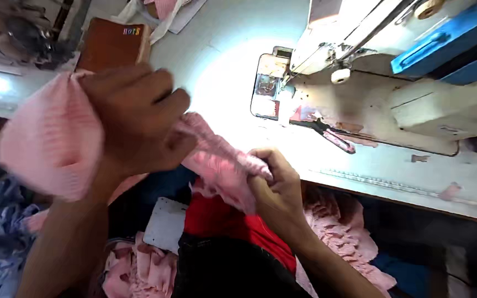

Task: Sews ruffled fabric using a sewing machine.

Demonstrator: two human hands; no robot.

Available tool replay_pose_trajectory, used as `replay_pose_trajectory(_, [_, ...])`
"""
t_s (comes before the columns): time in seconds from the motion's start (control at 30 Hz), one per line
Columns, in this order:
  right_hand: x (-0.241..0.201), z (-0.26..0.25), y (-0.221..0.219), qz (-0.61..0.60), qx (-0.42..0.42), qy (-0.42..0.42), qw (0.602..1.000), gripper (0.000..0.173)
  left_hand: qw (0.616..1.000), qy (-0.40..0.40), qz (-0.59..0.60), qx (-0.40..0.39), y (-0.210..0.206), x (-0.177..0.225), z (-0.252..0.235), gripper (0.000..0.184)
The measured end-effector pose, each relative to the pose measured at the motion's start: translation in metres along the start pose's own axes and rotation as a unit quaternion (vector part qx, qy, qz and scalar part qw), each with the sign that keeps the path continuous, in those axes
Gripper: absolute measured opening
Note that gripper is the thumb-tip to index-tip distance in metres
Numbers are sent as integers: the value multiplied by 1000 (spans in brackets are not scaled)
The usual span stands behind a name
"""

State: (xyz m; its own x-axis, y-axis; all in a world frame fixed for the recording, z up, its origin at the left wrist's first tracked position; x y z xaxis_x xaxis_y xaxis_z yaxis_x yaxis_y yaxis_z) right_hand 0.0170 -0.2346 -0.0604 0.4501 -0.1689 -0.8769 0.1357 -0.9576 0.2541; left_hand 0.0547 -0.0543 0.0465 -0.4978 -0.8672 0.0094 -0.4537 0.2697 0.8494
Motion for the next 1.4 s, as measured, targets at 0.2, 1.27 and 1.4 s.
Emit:
replay_pose_trajectory(0.2, [60, 38, -19, -195, 100, -220, 951, 19, 983, -153, 36, -95, -97, 26, -72, 37])
replay_pose_trajectory(1.27, [81, -32, 87, 359, 39, 60, 931, 25, 919, 18, 341, -195, -225, 100, -49, 47])
replay_pose_trajectory(1.4, [105, -51, 85, 405, -3, 19, 914, 27, 932, 22, 292, -214, -232, 92, -51, 59])
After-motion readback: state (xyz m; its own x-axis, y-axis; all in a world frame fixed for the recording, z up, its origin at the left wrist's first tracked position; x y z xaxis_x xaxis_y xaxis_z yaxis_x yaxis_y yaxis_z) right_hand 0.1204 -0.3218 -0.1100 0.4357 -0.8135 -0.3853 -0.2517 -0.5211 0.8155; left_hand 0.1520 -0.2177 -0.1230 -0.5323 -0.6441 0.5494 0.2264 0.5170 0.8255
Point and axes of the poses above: each hand's wrist, its own z-axis away from the middle knuckle, its own y-axis out of the back of the hand, x = y × z, the point moved 9 cm from there along -z, towards the middle knuckle, and after that the axes turned 13 degrees about y, right-handed, at the moved point
